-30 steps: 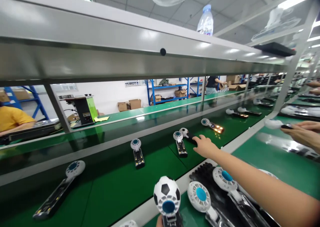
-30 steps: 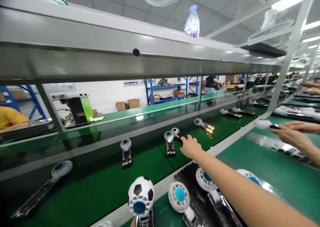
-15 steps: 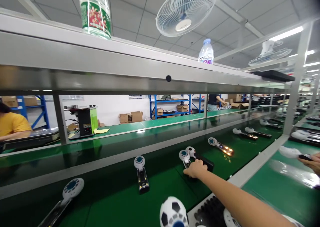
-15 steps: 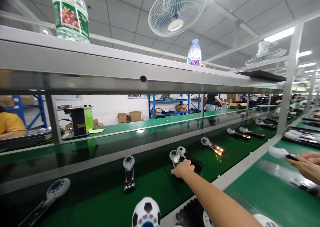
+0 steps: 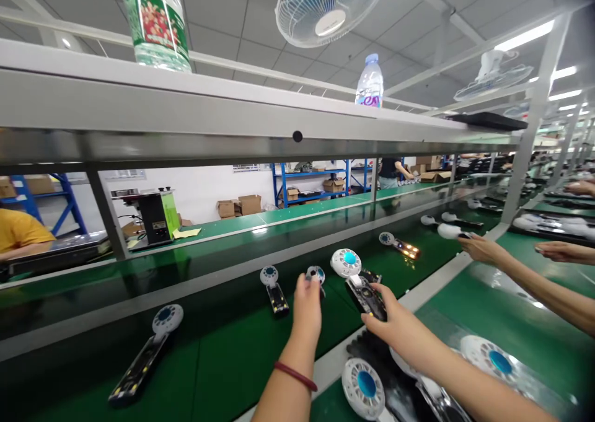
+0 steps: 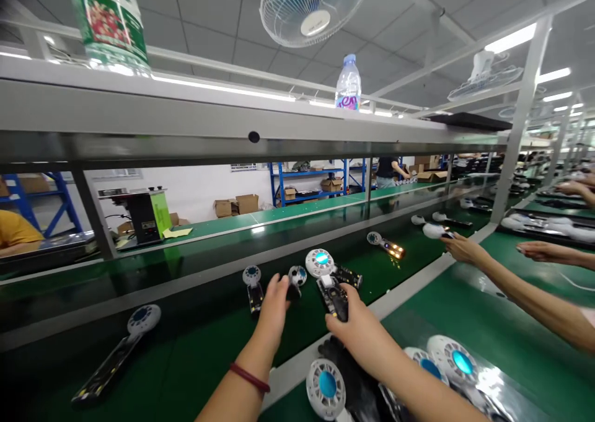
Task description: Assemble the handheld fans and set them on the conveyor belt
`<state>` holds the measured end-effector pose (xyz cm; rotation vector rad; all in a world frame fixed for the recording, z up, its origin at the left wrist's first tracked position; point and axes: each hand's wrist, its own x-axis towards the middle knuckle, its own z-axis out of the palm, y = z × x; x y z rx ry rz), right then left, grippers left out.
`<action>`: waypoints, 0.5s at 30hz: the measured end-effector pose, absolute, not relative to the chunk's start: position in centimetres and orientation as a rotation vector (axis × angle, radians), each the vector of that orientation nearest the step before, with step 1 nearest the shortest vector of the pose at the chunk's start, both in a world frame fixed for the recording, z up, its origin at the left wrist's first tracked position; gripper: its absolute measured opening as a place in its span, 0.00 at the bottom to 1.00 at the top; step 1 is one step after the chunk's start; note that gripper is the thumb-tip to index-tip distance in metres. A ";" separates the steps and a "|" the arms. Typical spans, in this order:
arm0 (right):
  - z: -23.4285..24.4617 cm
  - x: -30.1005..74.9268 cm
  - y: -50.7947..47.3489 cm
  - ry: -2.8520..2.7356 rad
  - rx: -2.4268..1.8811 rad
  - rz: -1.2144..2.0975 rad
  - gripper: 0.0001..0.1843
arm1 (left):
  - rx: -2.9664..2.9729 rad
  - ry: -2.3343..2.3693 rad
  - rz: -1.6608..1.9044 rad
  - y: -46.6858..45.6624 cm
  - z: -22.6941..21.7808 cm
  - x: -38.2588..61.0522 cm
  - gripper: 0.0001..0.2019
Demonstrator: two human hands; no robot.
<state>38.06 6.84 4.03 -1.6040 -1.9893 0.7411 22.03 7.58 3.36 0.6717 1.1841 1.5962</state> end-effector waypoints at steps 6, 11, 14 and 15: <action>1.7 38.0 -3.7 -2.139 -1.156 0.814 0.24 | 0.420 1.081 1.555 0.0 3.3 25.4 0.29; -3.3 37.2 -6.8 -2.486 -1.028 0.699 0.09 | 0.195 1.252 1.583 -4.0 0.5 21.9 0.22; -5.8 35.8 -7.3 -2.665 -0.939 0.620 0.13 | 0.138 1.238 1.610 -5.8 -1.3 20.7 0.15; -6.3 35.4 -7.3 -2.682 -0.925 0.603 0.12 | 0.130 1.220 1.624 -6.3 -1.7 20.5 0.13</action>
